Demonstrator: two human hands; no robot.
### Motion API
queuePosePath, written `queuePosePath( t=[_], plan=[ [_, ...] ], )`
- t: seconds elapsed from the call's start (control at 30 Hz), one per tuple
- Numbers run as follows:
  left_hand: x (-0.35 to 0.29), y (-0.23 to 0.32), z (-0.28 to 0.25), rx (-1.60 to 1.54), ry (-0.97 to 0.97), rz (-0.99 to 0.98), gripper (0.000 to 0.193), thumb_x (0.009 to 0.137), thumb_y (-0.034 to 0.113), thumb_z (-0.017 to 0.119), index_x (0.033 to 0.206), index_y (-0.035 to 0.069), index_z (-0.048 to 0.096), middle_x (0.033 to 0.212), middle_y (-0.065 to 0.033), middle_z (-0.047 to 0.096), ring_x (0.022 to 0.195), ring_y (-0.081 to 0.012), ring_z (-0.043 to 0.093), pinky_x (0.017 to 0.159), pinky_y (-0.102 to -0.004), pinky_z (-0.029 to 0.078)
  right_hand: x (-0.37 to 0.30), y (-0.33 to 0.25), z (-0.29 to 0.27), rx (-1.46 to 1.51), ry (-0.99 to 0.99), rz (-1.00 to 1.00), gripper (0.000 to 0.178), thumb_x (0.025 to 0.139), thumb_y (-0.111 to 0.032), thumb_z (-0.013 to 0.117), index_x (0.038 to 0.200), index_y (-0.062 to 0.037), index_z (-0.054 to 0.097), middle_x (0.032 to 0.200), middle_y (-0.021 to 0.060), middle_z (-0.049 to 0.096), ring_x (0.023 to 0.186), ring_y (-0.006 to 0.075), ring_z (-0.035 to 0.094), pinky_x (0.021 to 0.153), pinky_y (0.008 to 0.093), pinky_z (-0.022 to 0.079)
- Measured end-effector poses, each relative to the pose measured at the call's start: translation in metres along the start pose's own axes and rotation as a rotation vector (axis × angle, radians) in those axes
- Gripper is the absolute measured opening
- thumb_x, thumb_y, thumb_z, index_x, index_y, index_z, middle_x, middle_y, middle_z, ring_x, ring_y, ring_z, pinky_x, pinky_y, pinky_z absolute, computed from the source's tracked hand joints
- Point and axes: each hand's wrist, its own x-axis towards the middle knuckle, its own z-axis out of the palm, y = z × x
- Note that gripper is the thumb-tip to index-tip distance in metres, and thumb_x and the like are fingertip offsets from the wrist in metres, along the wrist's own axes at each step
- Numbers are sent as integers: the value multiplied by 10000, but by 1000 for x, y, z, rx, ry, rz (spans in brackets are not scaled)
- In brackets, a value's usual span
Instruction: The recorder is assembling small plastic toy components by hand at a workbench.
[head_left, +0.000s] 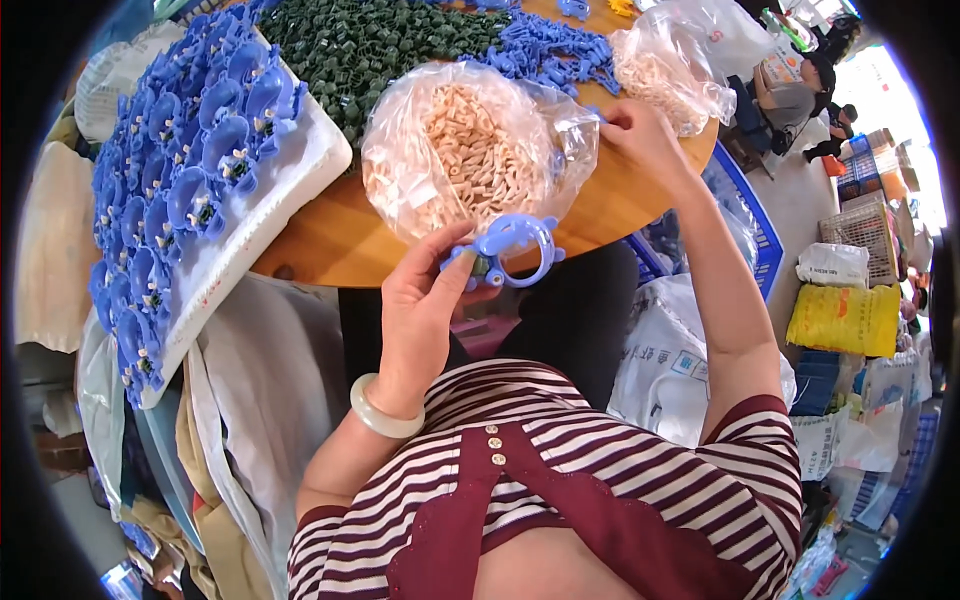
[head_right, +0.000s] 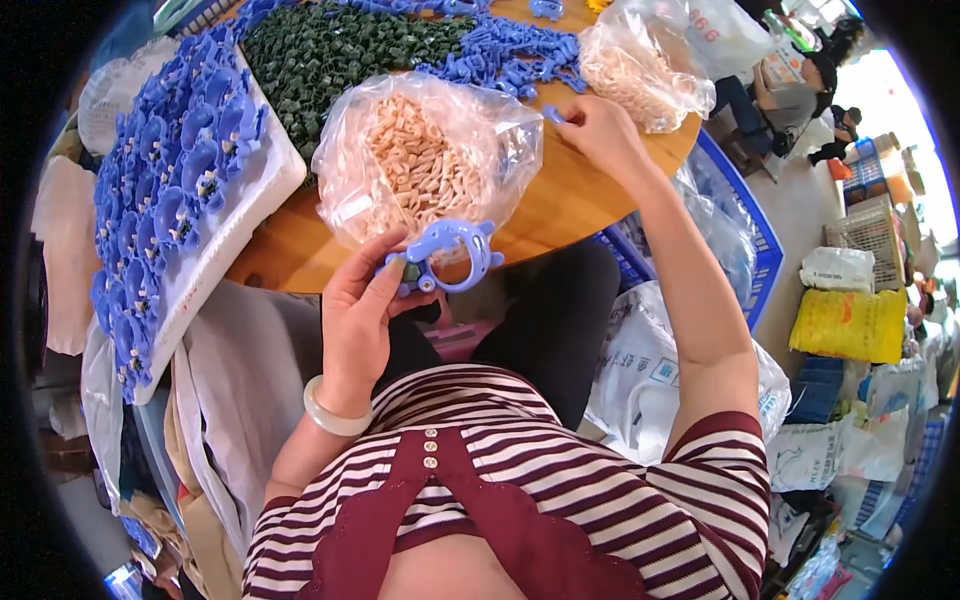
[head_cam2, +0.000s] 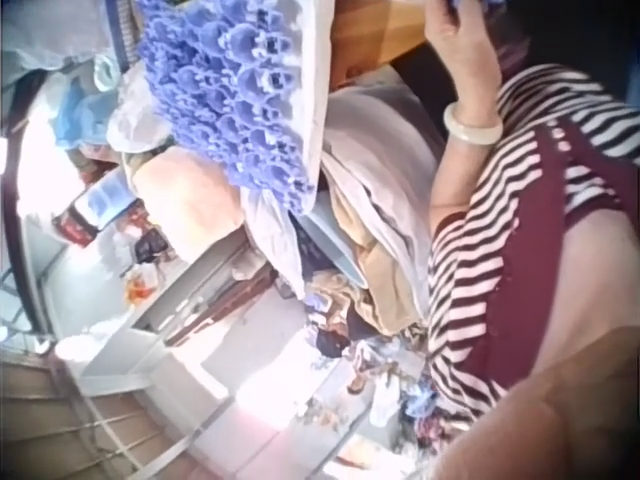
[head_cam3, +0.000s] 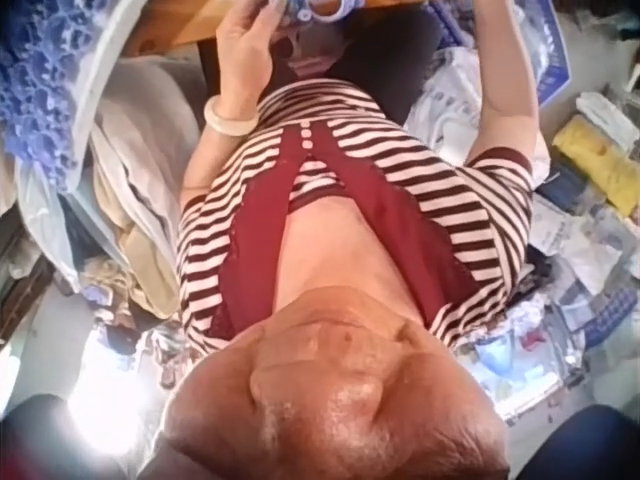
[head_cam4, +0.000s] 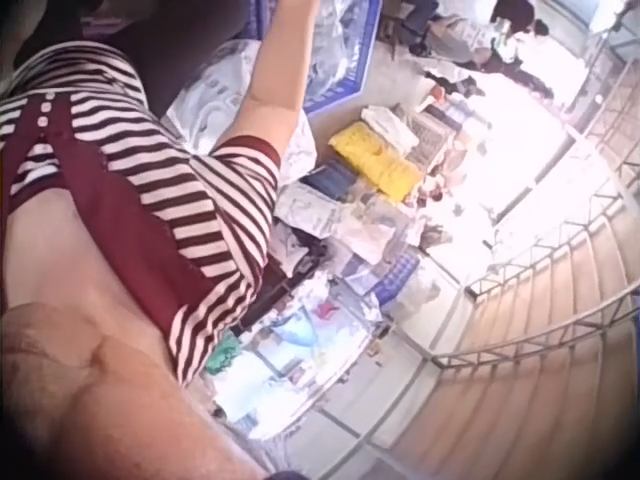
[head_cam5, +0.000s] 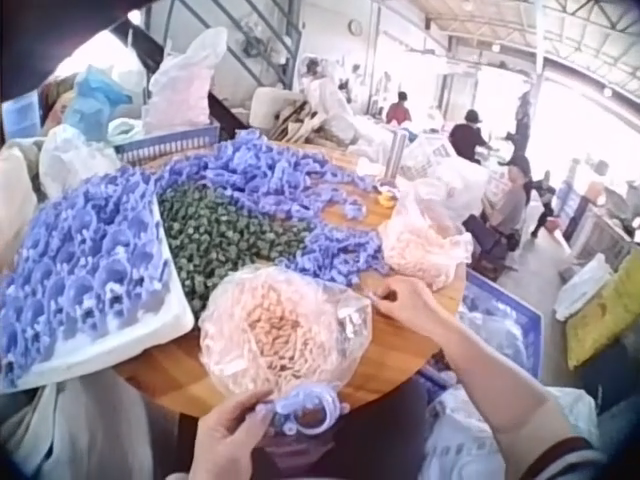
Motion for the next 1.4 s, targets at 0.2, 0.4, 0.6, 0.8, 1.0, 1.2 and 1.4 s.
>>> queuePosePath(
  t=[0.2,0.4,0.6,0.8,1.0,1.2,1.4],
  plan=[
    [4,-3,-1,-123,-27,-58,294,915,64,500,1199,-13,510,985,-63,563,866,-125,591,745,-273,545,-54,-37,-34,854,-23,152,230,807,-21,584,1035,-12,558,778,54,604,701,142,600,643,249,481],
    [3,-6,0,-183,-22,-98,289,915,62,505,1194,-9,511,996,-71,568,876,-145,602,762,-294,550,-117,-89,-37,1096,-99,77,252,790,58,574,1023,-14,514,852,98,610,779,175,606,734,293,507],
    [0,-12,3,-174,10,-39,313,904,56,524,1209,-5,497,1038,-77,557,912,-153,594,802,-308,538,-148,-131,-1,1280,-50,-66,219,767,105,597,952,6,531,906,132,617,825,196,612,768,313,509],
    [-4,-12,5,-151,45,13,324,900,51,530,1218,1,493,1071,-75,554,946,-149,580,831,-307,522,-160,-144,19,1137,32,-9,173,788,111,605,922,39,524,926,134,619,863,180,621,794,286,518],
    [-5,-15,3,-161,36,25,330,898,47,535,1223,4,492,1086,-72,559,957,-142,574,833,-286,507,-163,-145,28,1043,54,-29,172,796,106,599,927,44,507,924,158,617,836,206,633,765,309,542],
    [-5,-14,3,-130,35,57,325,901,46,531,1221,2,492,1086,-72,561,967,-133,562,841,-278,499,-164,-148,31,1205,65,47,174,790,55,645,928,51,539,887,105,628,821,160,644,746,255,527],
    [-6,-13,5,-93,43,116,323,903,26,521,1223,-4,487,1102,-73,557,984,-132,553,858,-285,492,-162,-150,28,1299,19,89,169,808,71,613,936,51,505,889,144,632,791,189,652,721,272,543]
  ],
)
